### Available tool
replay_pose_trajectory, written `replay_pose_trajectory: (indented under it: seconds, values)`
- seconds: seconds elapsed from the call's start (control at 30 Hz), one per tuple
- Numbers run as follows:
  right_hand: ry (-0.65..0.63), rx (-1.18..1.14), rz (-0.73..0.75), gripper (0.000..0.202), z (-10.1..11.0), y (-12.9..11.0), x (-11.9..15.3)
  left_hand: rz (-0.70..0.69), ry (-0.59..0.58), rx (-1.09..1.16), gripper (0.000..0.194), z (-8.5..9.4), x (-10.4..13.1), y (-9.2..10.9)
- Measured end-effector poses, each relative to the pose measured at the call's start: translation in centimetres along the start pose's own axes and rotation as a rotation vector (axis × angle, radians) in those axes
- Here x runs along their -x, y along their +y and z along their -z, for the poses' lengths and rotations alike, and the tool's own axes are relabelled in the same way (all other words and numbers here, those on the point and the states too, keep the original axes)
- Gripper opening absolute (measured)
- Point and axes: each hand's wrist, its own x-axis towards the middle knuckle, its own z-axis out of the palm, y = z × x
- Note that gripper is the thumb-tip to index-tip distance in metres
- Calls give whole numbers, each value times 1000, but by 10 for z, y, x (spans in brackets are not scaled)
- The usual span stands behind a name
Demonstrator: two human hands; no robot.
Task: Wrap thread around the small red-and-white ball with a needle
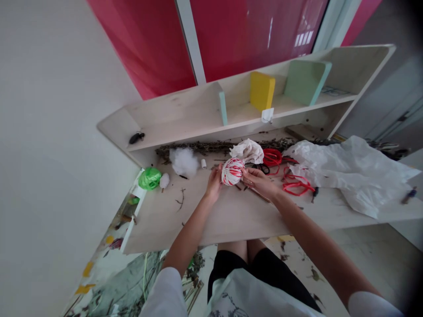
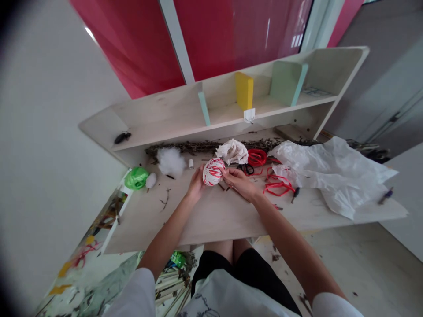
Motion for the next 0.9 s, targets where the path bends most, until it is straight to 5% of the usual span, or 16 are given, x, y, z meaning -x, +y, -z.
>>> replay_pose_trajectory:
  seconds: [0.1,0.37,0.63,0.9]
  values:
    - [10,16,-9,39,-1,1,-1,-187,32,-246,42,6,-3,-3]
    - [21,19,-45,38,-1,4,0,-82,-138,-384,63,-6,10,-7]
    - [73,-3,6,42,-3,-4,0,71,-91,-134,50,-2,4,-3]
    - [84,36,26,41,0,0,-2,208,-115,50,65,-1,4,10]
